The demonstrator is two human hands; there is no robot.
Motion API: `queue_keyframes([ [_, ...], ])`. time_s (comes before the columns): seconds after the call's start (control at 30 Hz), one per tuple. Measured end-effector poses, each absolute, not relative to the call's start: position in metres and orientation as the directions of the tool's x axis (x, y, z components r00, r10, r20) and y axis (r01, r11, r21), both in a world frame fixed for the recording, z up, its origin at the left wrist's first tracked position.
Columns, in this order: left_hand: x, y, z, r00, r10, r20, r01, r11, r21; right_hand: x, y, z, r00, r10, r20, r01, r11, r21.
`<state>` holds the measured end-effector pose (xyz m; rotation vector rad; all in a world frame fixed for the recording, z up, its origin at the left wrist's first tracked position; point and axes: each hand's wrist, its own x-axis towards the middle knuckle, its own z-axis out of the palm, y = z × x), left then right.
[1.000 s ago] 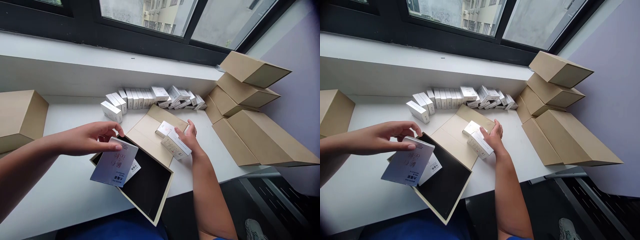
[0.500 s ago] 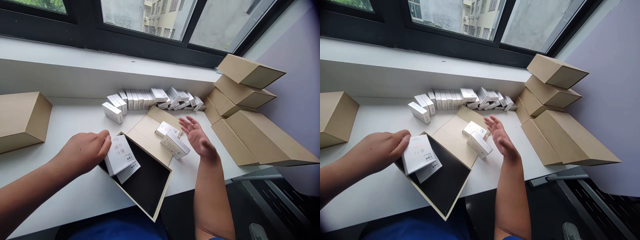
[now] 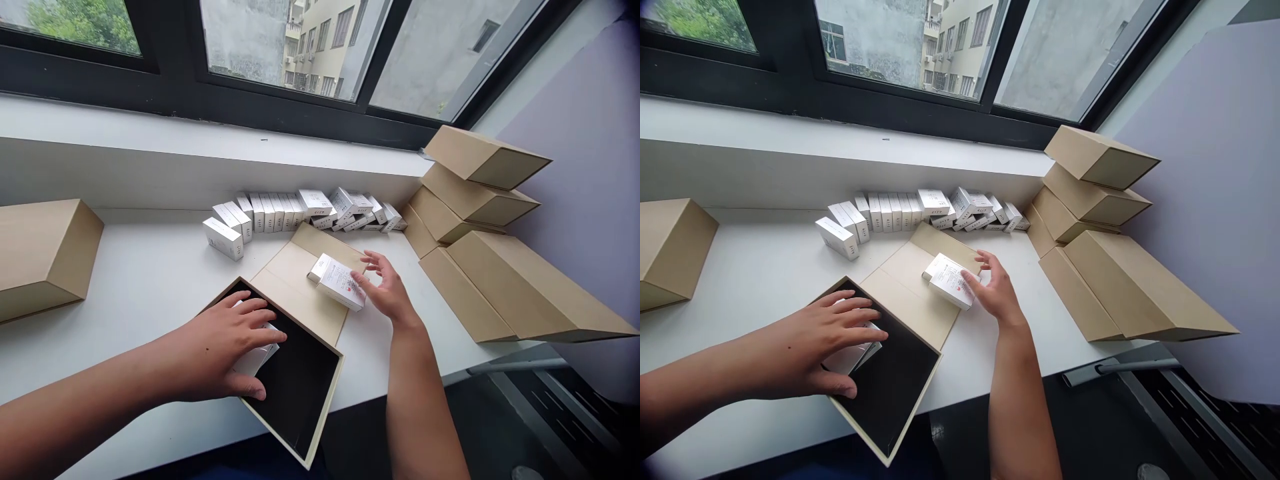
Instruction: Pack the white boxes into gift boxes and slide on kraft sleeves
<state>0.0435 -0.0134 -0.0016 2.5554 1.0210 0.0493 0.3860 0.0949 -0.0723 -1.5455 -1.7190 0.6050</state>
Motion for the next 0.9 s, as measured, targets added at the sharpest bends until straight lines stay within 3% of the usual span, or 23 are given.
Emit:
queue_keyframes([
  [0.17, 0.045, -0.006, -0.005, 0.644, 0.739, -0.197, 0.750, -0.559, 0.354, 0.369, 0.086, -0.068, -0.324, 0.939, 0.111, 0.724, 0.322, -0.610],
  [0.23, 0.041, -0.004, -0.005, 0.627, 0.747, -0.220, 0.768, -0.545, 0.336, 0.364, 0.084, -0.066, -0.299, 0.950, 0.089, 0.767, 0.295, -0.570],
  [0.37, 0.033, -0.004, -0.005, 0.624, 0.739, -0.255, 0.774, -0.541, 0.328, 0.360, 0.082, -0.064, -0.092, 0.996, -0.006, 0.829, 0.073, -0.555],
  [0.5, 0.030, -0.006, -0.006, 0.620, 0.750, -0.231, 0.772, -0.530, 0.352, 0.354, 0.086, -0.069, -0.076, 0.997, 0.007, 0.836, 0.067, -0.544],
  [0.6, 0.036, -0.008, -0.007, 0.697, 0.696, -0.172, 0.692, -0.589, 0.419, 0.352, 0.093, -0.078, -0.057, 0.998, -0.006, 0.799, 0.042, -0.600],
  [0.73, 0.046, -0.011, -0.011, 0.718, 0.678, -0.157, 0.680, -0.636, 0.364, 0.361, 0.105, -0.087, -0.027, 0.998, 0.061, 0.559, 0.066, -0.826],
  [0.8, 0.049, -0.013, -0.012, 0.711, 0.686, -0.155, 0.692, -0.643, 0.328, 0.372, 0.110, -0.088, 0.083, 0.986, 0.146, 0.455, 0.092, -0.885],
  [0.9, 0.050, -0.014, -0.013, 0.697, 0.702, -0.147, 0.706, -0.636, 0.311, 0.389, 0.117, -0.087, 0.285, 0.923, 0.257, 0.440, 0.113, -0.891],
])
